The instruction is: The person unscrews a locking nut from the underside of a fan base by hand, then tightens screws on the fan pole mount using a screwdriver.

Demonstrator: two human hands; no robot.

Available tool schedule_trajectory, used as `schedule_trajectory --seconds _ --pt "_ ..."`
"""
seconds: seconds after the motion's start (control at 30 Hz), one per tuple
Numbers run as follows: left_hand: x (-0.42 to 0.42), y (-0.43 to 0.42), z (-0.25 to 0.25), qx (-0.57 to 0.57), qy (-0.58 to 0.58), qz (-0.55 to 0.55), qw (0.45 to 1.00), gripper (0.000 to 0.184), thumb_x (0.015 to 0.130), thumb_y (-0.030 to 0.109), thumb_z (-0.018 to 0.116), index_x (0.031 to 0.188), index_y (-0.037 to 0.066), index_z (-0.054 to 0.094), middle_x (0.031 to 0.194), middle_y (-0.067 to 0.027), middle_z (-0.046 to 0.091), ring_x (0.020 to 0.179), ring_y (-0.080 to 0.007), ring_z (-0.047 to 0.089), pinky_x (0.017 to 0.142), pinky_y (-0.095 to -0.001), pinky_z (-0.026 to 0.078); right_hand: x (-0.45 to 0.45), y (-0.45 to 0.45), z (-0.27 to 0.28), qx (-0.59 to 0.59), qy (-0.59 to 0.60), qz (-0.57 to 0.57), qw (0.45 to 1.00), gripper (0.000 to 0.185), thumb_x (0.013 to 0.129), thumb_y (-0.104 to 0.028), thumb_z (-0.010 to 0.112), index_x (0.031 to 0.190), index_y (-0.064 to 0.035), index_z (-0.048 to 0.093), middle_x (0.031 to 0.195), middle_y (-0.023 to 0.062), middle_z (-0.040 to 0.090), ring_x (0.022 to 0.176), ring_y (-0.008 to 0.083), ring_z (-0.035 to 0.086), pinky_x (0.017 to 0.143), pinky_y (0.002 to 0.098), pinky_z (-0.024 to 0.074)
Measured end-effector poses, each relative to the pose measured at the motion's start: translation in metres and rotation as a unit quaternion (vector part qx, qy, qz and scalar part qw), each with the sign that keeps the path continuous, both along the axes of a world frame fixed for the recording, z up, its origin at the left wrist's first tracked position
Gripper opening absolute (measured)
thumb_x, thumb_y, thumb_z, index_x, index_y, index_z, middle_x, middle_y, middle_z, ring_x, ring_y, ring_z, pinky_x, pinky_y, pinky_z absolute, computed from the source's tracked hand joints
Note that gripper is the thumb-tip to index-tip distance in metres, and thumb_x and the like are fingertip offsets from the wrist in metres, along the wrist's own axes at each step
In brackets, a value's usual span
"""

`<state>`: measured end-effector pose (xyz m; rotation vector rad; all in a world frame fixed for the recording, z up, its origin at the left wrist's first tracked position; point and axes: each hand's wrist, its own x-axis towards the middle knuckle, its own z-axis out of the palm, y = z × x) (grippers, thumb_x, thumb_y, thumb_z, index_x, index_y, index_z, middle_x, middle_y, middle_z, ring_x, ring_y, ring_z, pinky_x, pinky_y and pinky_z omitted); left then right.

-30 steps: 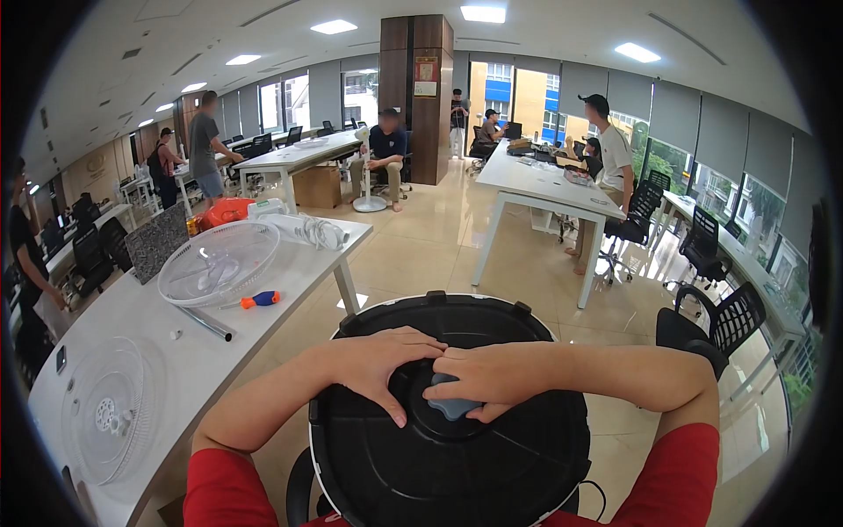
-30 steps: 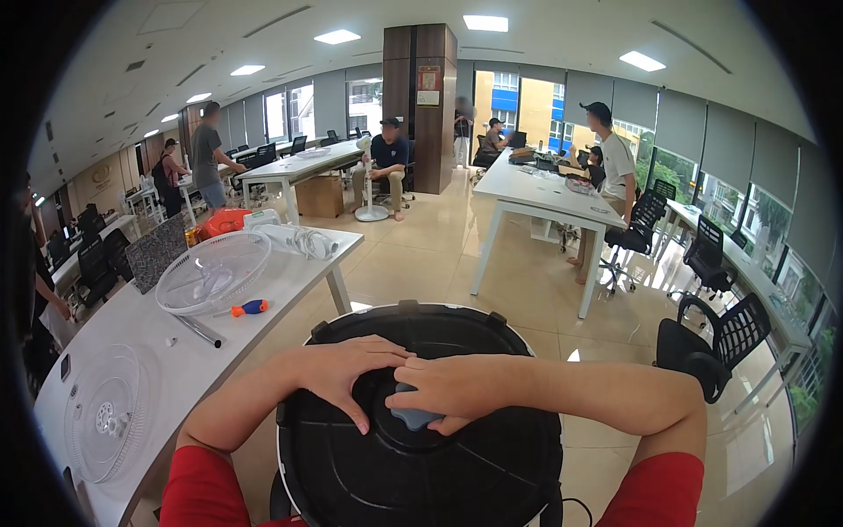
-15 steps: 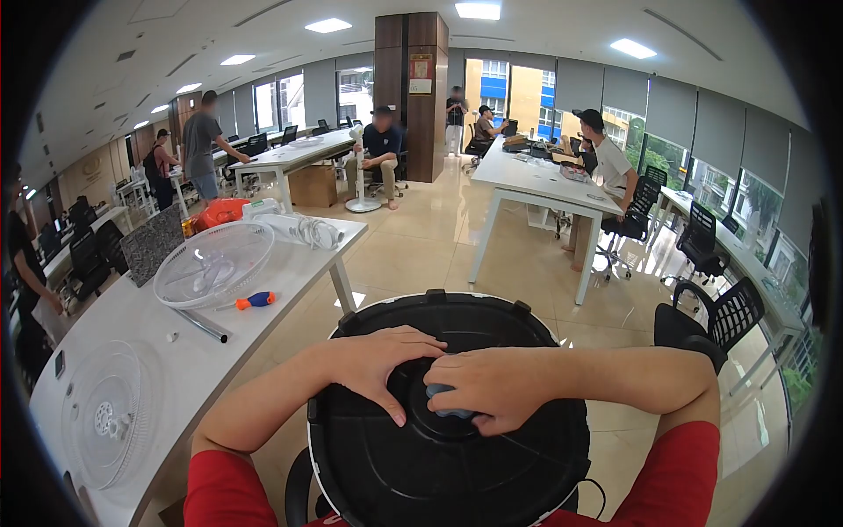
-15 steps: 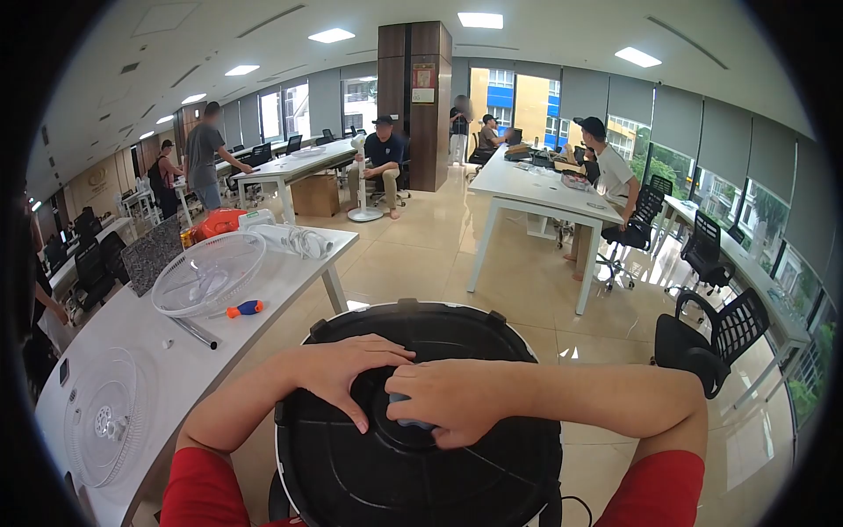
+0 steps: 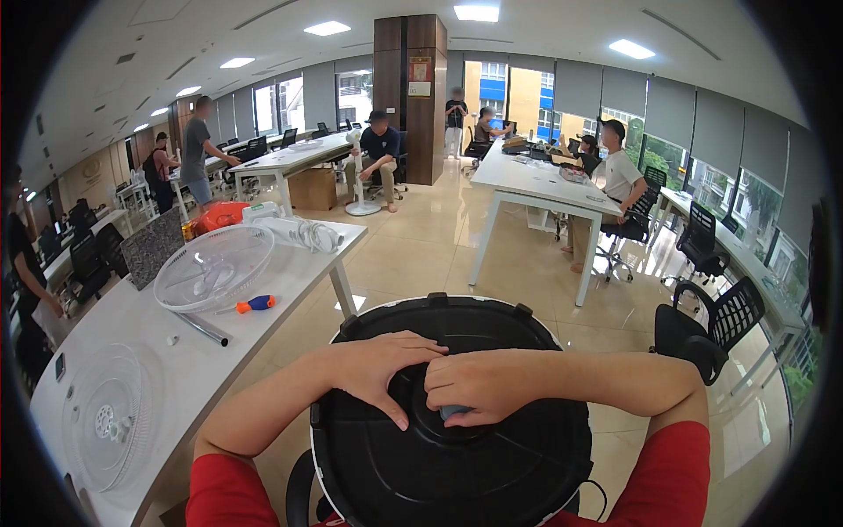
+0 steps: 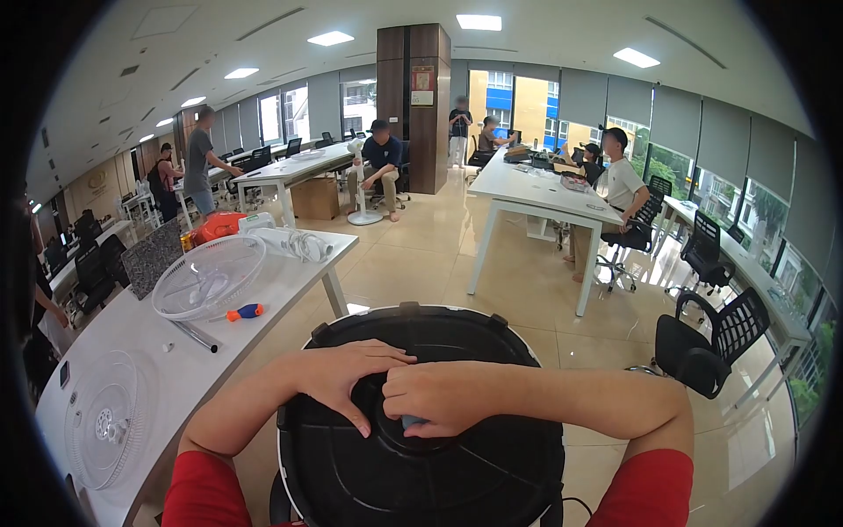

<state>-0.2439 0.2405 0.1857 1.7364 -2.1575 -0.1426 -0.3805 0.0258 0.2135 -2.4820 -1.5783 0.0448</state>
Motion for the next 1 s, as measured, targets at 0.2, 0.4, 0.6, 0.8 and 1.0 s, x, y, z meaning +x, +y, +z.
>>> schedule_trajectory --seconds 0.2,0.4,0.6,0.8,1.0 --pt "0.009 0.000 0.002 0.003 0.001 -0.001 1.000 0.109 0.063 0.055 0.091 0.144 -0.002 0.047 0.153 -0.0234 0.044 0.142 -0.0387 0.041 0.119 -0.0457 0.032 -0.040 0.017 -0.020 -0.041 0.082 0.057 0.994 0.021 0.091 -0.019 0.070 0.104 -0.0059 0.061 0.092 0.0122 0.053 0.087 0.0306 0.058 0.078 0.0425 0.0498" --pt "0.019 0.007 0.001 0.018 0.023 0.020 0.999 0.108 0.061 0.052 0.093 0.144 -0.001 0.048 0.153 -0.0220 0.044 0.142 -0.0371 0.040 0.119 -0.0454 0.032 -0.027 0.000 0.009 0.097 -0.099 -0.062 0.988 0.041 0.089 -0.023 0.073 0.125 -0.0066 0.062 0.113 0.0149 0.063 0.109 0.0333 0.059 0.097 0.0432 0.0472" --pt "0.010 0.011 0.003 0.016 0.027 0.019 0.999 0.108 0.060 0.051 0.094 0.144 0.000 0.049 0.151 -0.0216 0.046 0.141 -0.0371 0.041 0.119 -0.0457 0.032 -0.022 0.005 -0.008 0.120 -0.051 -0.146 0.981 0.063 0.093 -0.033 0.070 0.137 0.0041 0.046 0.124 0.0233 0.057 0.118 0.0373 0.055 0.104 0.0447 0.0434" --pt "0.013 0.007 0.002 0.006 0.024 0.006 1.000 0.108 0.059 0.051 0.094 0.143 0.000 0.049 0.151 -0.0220 0.046 0.141 -0.0374 0.042 0.119 -0.0461 0.032 -0.033 0.031 0.008 0.041 0.207 -0.059 0.976 0.028 0.095 -0.028 0.069 0.108 -0.0037 0.066 0.104 0.0182 0.063 0.097 0.0323 0.062 0.097 0.0435 0.0477" --pt "0.014 0.007 0.000 0.030 0.009 0.016 0.999 0.109 0.059 0.049 0.095 0.145 0.002 0.047 0.152 -0.0214 0.044 0.141 -0.0368 0.041 0.117 -0.0460 0.033 -0.022 0.030 0.010 0.185 -0.131 -0.111 0.968 0.029 0.090 -0.025 0.072 0.110 -0.0049 0.065 0.099 0.0167 0.063 0.095 0.0329 0.061 0.088 0.0430 0.0477"
